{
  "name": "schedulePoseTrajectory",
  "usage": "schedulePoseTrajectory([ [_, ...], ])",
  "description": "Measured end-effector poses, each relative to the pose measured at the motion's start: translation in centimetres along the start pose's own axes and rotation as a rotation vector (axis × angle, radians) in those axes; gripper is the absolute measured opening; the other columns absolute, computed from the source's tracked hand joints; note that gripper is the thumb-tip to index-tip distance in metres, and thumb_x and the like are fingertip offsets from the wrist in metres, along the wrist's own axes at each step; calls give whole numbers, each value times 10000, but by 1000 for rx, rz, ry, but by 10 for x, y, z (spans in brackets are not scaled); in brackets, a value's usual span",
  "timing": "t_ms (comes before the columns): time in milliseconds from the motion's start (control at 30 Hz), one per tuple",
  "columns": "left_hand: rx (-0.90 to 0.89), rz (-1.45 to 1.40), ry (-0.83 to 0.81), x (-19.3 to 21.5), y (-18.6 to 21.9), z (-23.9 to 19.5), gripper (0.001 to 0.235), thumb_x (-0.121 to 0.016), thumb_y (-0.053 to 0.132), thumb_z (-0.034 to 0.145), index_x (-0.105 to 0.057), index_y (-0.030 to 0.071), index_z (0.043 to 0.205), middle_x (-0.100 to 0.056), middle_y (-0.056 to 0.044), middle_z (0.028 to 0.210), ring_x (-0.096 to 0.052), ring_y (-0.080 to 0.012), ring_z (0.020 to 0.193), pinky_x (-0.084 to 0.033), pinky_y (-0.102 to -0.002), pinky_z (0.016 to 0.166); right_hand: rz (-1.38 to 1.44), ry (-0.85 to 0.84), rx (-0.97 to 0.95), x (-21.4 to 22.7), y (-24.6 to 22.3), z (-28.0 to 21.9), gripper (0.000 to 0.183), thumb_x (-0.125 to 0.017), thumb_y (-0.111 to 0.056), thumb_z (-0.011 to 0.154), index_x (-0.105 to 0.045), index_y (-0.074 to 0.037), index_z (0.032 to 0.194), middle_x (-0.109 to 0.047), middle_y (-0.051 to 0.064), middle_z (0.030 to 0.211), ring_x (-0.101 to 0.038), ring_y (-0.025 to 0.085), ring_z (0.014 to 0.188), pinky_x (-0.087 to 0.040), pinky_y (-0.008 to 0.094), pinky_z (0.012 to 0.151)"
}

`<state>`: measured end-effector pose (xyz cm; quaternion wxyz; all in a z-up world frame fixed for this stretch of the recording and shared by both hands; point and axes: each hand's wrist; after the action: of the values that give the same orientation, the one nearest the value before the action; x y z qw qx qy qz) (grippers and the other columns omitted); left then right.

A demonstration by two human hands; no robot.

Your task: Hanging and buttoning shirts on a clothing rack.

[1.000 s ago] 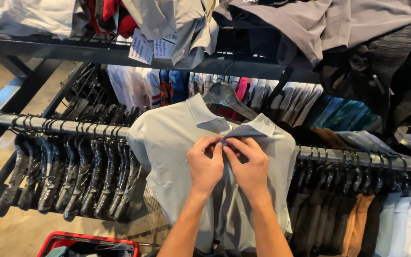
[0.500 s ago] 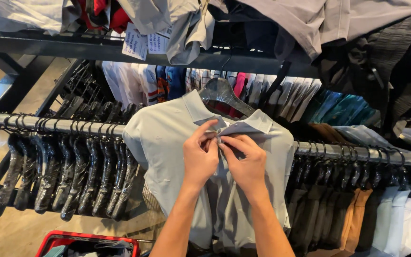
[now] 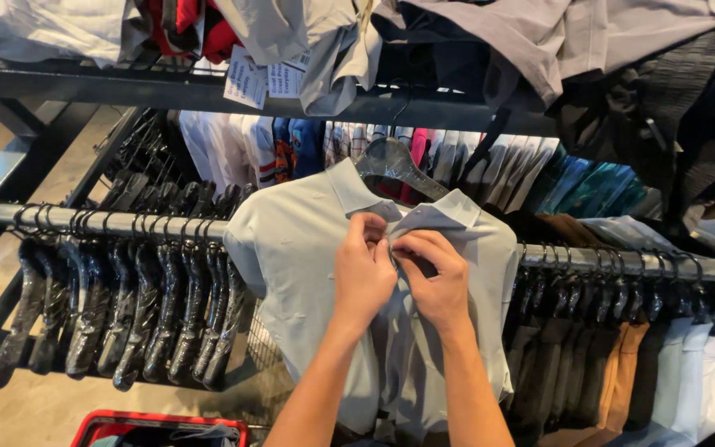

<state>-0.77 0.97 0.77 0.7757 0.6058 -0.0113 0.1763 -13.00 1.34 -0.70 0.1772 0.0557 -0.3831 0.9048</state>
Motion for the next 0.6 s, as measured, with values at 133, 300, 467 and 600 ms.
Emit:
schedulePoseTrajectory([
  [133,-49,160,15,15,5,-7,198,-709,186,872,-663,150,1061,-753,-102,812,-723,-325,705,-558,-436,673,-71,38,49,7,-14,1,166,-804,-24,841,-804,-86,995,-753,88,966,-735,241,852,-605,333,737],
  [300,-723,522,96,40,13,34,490,-600,61,934,-569,124,1419,-511,-113,1473,-480,-361,1315,-369,-467,1115,-677,172,316,24,-27,31,466,-781,-312,936,-684,-153,1364,-614,43,1394,-496,285,1209,-316,430,1096],
  [467,-936,634,-58,42,-13,88,364,-819,113,727,-694,180,1062,-609,-9,1318,-466,-297,1340,-300,-476,1171,-633,-99,297,43,-9,55,214,-765,-194,848,-715,-203,1056,-690,-35,1211,-527,256,1261,-250,500,1171],
  [600,-851,437,-203,32,-40,103,211,-816,210,776,-677,237,932,-645,63,1006,-508,-197,1199,-250,-451,1135,-435,-153,328,40,17,56,159,-753,-120,839,-708,-224,950,-749,-71,971,-665,149,1094,-242,473,1197],
])
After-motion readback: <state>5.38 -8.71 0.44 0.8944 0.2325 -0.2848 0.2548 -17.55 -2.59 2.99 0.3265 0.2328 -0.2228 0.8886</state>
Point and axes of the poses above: each hand's wrist, its own z-axis towards the middle knuckle, its own x-axis out of the back of the hand, y = z × x
